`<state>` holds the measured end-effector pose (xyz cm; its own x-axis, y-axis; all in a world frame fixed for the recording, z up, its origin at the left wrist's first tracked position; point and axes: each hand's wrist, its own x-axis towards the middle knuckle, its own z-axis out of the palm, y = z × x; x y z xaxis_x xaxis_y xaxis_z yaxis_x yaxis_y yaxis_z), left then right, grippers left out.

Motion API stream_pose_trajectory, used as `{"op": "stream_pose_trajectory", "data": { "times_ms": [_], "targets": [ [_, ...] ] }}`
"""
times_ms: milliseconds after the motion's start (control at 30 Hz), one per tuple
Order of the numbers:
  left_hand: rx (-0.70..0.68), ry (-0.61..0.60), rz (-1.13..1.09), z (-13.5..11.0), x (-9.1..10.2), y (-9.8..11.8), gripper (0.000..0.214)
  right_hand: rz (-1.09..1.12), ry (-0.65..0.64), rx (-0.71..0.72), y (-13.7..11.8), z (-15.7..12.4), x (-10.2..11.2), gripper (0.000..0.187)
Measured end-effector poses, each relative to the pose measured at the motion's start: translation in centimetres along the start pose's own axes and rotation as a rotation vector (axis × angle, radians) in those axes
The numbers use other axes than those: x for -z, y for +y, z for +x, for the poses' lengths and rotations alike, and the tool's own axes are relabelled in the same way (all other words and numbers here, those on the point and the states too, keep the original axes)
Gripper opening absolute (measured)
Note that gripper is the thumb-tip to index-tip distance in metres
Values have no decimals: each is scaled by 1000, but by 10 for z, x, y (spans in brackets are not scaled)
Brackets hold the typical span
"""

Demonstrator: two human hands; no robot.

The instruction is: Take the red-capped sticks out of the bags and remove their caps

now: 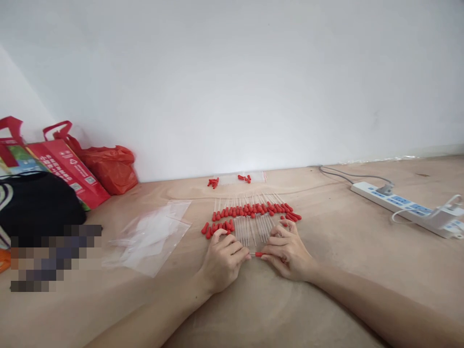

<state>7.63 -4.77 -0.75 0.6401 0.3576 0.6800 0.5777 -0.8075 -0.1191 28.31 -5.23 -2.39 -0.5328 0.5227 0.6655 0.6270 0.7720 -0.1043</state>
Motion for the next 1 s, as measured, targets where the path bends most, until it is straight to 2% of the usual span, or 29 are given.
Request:
{"op": "stream_pose_trajectory", "data": {
  "times_ms": [300, 367, 533, 667, 800, 900, 1000],
  "targets": [
    [-38, -29, -45, -1, 2, 0, 21, 114, -6, -7, -1, 1, 5, 16],
    [-5, -11, -55, -7, 5, -5, 21, 84, 2, -43, 5, -2, 9, 18],
    [156, 29, -48, -24, 14, -18, 18, 18, 94, -232, 25, -8, 14, 19],
    [158, 28, -34, -25, 9, -19, 29, 73, 201, -447, 45, -7, 13, 26],
    [130, 40, -1, -13, -2, -19, 39, 159, 298, -674, 71, -9, 15, 35],
    [145, 31, -2, 4, -10, -20, 32, 167, 369, -835, 85, -14, 20, 38],
    [181, 50, -44, 23, -17, -17, 19, 135, 342, -907, 90, -18, 23, 33]
  ]
}}
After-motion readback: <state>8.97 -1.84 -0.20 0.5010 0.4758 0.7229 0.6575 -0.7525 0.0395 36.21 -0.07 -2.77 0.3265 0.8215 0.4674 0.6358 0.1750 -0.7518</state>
